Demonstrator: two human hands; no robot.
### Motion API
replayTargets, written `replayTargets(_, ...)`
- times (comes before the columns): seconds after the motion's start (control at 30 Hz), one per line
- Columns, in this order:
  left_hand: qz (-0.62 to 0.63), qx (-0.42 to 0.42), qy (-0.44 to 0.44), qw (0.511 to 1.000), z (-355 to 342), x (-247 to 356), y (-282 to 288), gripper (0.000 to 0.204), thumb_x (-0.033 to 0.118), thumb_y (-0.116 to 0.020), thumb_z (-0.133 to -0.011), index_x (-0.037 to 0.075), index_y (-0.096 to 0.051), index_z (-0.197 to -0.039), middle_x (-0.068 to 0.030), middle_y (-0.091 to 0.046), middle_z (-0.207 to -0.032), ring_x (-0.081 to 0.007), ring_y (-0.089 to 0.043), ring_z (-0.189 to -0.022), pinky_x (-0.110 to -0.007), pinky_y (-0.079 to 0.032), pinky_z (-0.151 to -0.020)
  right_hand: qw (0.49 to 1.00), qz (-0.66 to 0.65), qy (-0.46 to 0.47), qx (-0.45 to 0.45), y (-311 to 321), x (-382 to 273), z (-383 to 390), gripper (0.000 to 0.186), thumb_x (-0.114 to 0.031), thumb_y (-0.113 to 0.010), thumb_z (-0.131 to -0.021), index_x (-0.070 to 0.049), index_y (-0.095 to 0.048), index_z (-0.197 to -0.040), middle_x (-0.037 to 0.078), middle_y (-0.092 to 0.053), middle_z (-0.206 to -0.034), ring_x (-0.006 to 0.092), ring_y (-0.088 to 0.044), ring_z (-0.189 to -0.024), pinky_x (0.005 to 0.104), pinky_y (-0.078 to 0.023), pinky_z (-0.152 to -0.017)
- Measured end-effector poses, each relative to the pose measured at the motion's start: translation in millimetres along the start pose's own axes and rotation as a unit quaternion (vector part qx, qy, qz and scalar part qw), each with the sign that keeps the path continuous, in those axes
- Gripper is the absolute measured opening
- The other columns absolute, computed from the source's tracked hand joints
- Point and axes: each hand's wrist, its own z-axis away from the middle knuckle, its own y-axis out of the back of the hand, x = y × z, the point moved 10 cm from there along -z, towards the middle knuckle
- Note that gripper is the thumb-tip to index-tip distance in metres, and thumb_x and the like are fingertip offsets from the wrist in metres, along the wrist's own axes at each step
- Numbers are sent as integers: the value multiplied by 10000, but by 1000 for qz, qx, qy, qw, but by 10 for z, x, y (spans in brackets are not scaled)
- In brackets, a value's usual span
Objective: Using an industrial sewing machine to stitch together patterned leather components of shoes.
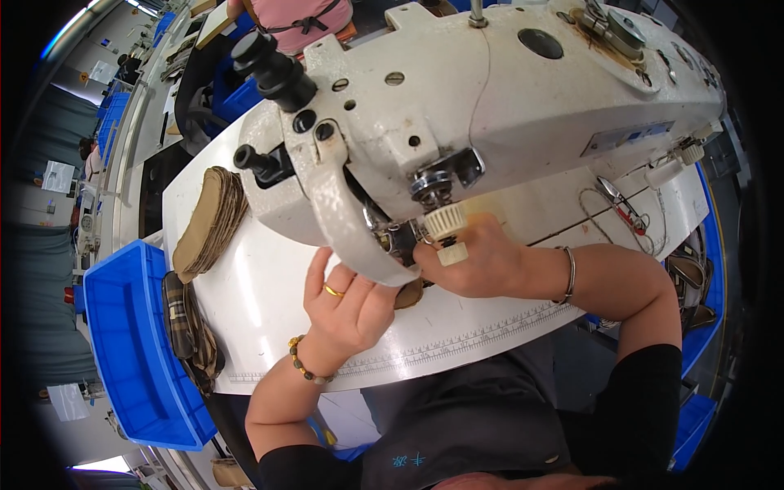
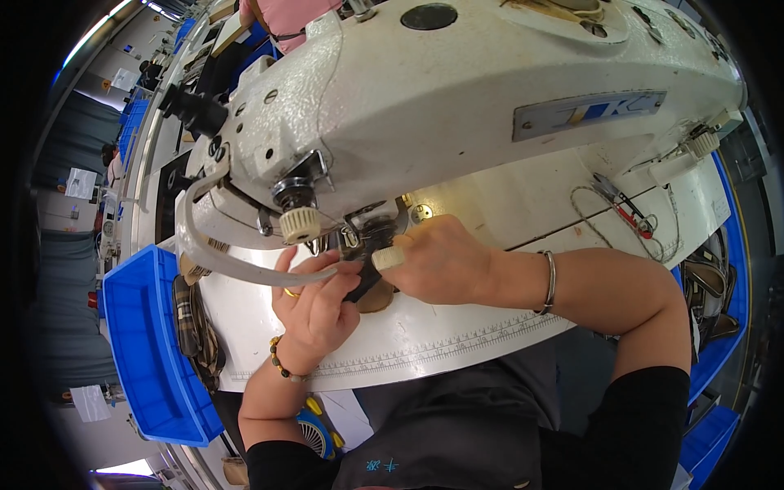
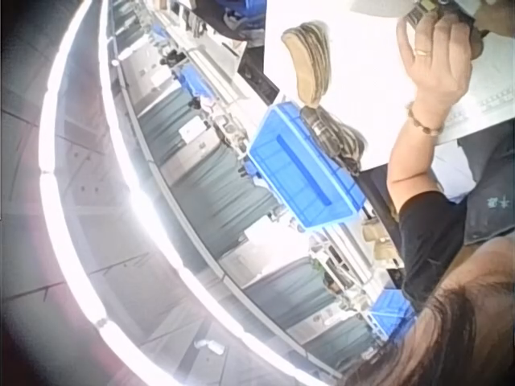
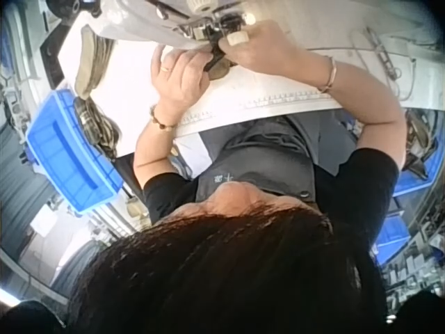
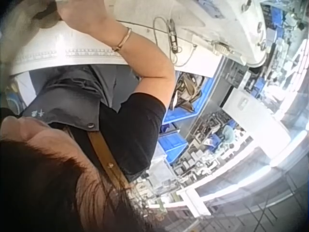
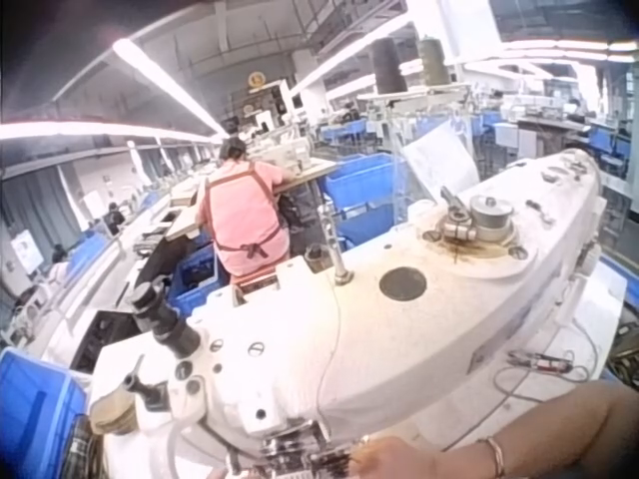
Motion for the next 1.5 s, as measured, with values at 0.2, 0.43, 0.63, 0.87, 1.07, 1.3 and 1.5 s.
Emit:
replayTargets(0.2,59,-5,18,998,-36,-18,-34,367,-40,-616,-544,60,-676,-893,-47,-711,-896,-235,-688,-818,-435,-539,-851,999,6,10,41,66,-24,10,98,-162,-661,-667,-104,-586,-690,47,-545,-584,209,-602,-509,338,-465,-446)
replayTargets(0.43,24,-10,-51,998,-32,70,-25,426,-19,-650,-542,39,-705,-960,-37,-711,-885,-202,-666,-752,-344,-560,-736,996,22,77,38,44,-208,48,162,-149,-642,-638,-109,-485,-628,24,-452,-518,166,-517,-434,321,-404,-411)
replayTargets(0.63,87,-110,33,990,-55,-22,-141,481,-30,-655,-531,45,-691,-1004,-55,-706,-968,-209,-661,-749,-328,-525,-664,995,29,82,38,5,-242,107,165,-154,-647,-643,-113,-488,-627,19,-456,-525,159,-515,-430,317,-394,-405)
replayTargets(0.87,141,-166,48,975,47,-75,-325,488,-7,-683,-546,61,-673,-1029,-41,-700,-993,-214,-675,-816,-318,-508,-661,996,6,91,6,38,-359,91,143,-158,-650,-653,-104,-517,-640,21,-472,-543,156,-537,-454,318,-428,-413)
replayTargets(1.07,157,-212,106,959,66,-171,-381,453,-8,-695,-582,82,-678,-1026,-50,-695,-1032,-251,-672,-847,-341,-522,-707,990,57,107,-70,-73,-472,130,110,-145,-658,-659,-64,-585,-644,22,-474,-549,133,-516,-462,286,-376,-393)
replayTargets(1.3,128,-220,87,963,49,-18,-409,485,-16,-694,-542,62,-707,-1021,-53,-624,-999,-272,-623,-856,-360,-520,-686,986,80,122,-78,-143,-573,201,167,-142,-616,-666,10,-625,-734,37,-500,-568,125,-514,-473,259,-389,-427)
replayTargets(1.5,116,-236,84,961,44,17,-444,487,-15,-692,-540,63,-713,-1021,-45,-582,-961,-262,-588,-836,-360,-494,-660,971,141,135,-135,-169,-670,215,262,-127,-617,-695,80,-686,-842,42,-534,-575,118,-516,-479,259,-381,-435)
